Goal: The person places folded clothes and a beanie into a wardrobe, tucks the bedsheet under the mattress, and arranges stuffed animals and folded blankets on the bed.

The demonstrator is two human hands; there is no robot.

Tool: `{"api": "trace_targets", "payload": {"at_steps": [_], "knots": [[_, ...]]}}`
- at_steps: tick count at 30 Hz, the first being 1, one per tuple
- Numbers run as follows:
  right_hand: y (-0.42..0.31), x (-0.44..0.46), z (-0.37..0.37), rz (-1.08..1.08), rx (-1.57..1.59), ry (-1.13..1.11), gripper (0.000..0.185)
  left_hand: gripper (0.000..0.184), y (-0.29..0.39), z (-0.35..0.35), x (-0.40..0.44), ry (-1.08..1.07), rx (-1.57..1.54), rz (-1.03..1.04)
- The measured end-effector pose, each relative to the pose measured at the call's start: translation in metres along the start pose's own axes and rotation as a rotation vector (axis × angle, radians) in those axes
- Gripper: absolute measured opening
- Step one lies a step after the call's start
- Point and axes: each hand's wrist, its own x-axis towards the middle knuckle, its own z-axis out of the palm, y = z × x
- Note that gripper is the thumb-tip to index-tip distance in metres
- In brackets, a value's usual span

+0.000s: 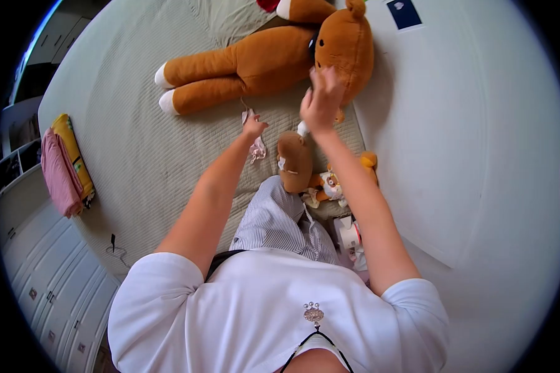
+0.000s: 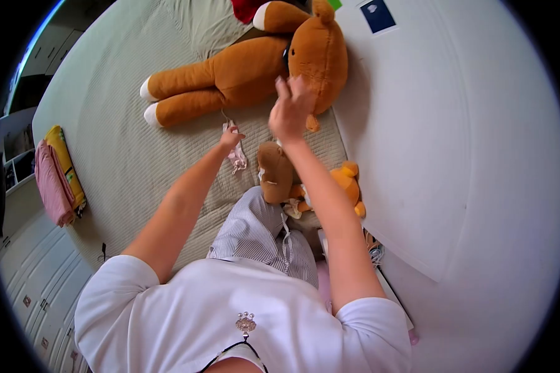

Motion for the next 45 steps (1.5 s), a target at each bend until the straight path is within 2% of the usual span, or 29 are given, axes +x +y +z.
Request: {"api": "trace_targets", "payload": {"at_steps": [2,3,4,7,8,11,14,17,18,20,23,25,26,28,30,33,35,37,38,41,42,45], "knots": [[-0.028,-0.061,0.011,0.054,0.185,-0.495,0.050,0.081,-0.027,0.003,0.002,0.024,-0.098,0.002],[-0.044,-0.098,0.013,0.120,0.237,-0.650,0.053,0.084,-0.043,0.006,-0.001,0.032,-0.140,0.001],[-0.049,-0.133,0.017,0.140,0.173,-0.754,0.067,0.094,-0.034,0.000,-0.023,0.065,-0.146,0.017],[-0.055,-0.195,0.020,0.716,-0.077,-1.020,0.089,0.104,-0.065,0.000,-0.016,0.075,-0.090,-0.052],[-0.045,-0.218,0.024,0.815,-0.120,-1.027,0.109,0.110,-0.075,0.003,-0.009,0.097,-0.025,-0.043],[-0.032,-0.238,0.024,0.882,-0.154,-1.004,0.115,0.115,-0.084,0.009,-0.002,0.105,0.047,0.043],[-0.026,-0.254,0.038,0.919,-0.240,-0.991,0.116,0.118,-0.067,0.034,-0.004,0.371,0.152,-0.124],[-0.026,-0.259,0.040,0.933,-0.275,-0.960,0.114,0.125,-0.055,0.045,-0.005,0.393,0.131,-0.222],[-0.024,-0.259,0.040,0.934,-0.278,-0.940,0.113,0.097,-0.063,0.054,-0.002,0.533,0.223,-0.099],[-0.021,-0.260,0.040,0.955,-0.252,-0.865,0.109,0.070,-0.073,0.059,0.008,0.399,0.013,0.075],[-0.006,-0.256,0.034,1.026,-0.141,-0.813,0.103,0.030,-0.101,0.081,0.033,0.191,-0.285,0.119],[0.005,-0.253,0.024,1.074,-0.036,-0.754,0.100,0.028,-0.062,0.066,0.017,-0.160,-0.083,-0.108],[0.008,-0.253,0.019,1.093,0.019,-0.706,0.100,0.027,-0.041,0.069,-0.005,-0.123,-0.028,0.061],[0.003,-0.233,0.003,1.183,0.156,-0.629,0.103,0.028,-0.019,0.068,-0.007,-0.188,0.196,0.262],[-0.006,-0.225,-0.006,1.156,0.254,-0.425,0.104,0.030,0.021,0.059,-0.029,-0.220,0.366,0.447],[-0.010,-0.209,0.003,1.179,0.514,-0.199,0.105,0.022,0.065,0.057,-0.038,0.057,0.271,0.819],[-0.010,-0.194,0.021,1.136,0.559,-0.061,0.105,0.025,0.083,0.060,-0.020,0.037,0.125,0.760],[-0.007,-0.190,0.047,1.186,0.530,-0.021,0.102,0.028,0.098,0.058,-0.003,-0.023,0.180,0.591],[-0.003,-0.195,0.065,1.301,0.534,-0.052,0.100,0.034,0.100,0.056,0.010,-0.165,0.232,0.456],[0.012,-0.228,0.127,1.546,0.481,-0.165,0.089,0.044,0.078,0.062,0.043,-0.133,0.499,0.332],[0.017,-0.242,0.138,1.607,0.453,-0.207,0.085,0.056,0.071,0.063,0.049,-0.115,0.538,0.383],[0.026,-0.229,0.087,1.620,0.664,-0.269,0.082,0.053,0.085,0.071,0.013,0.082,0.683,0.336]]}}
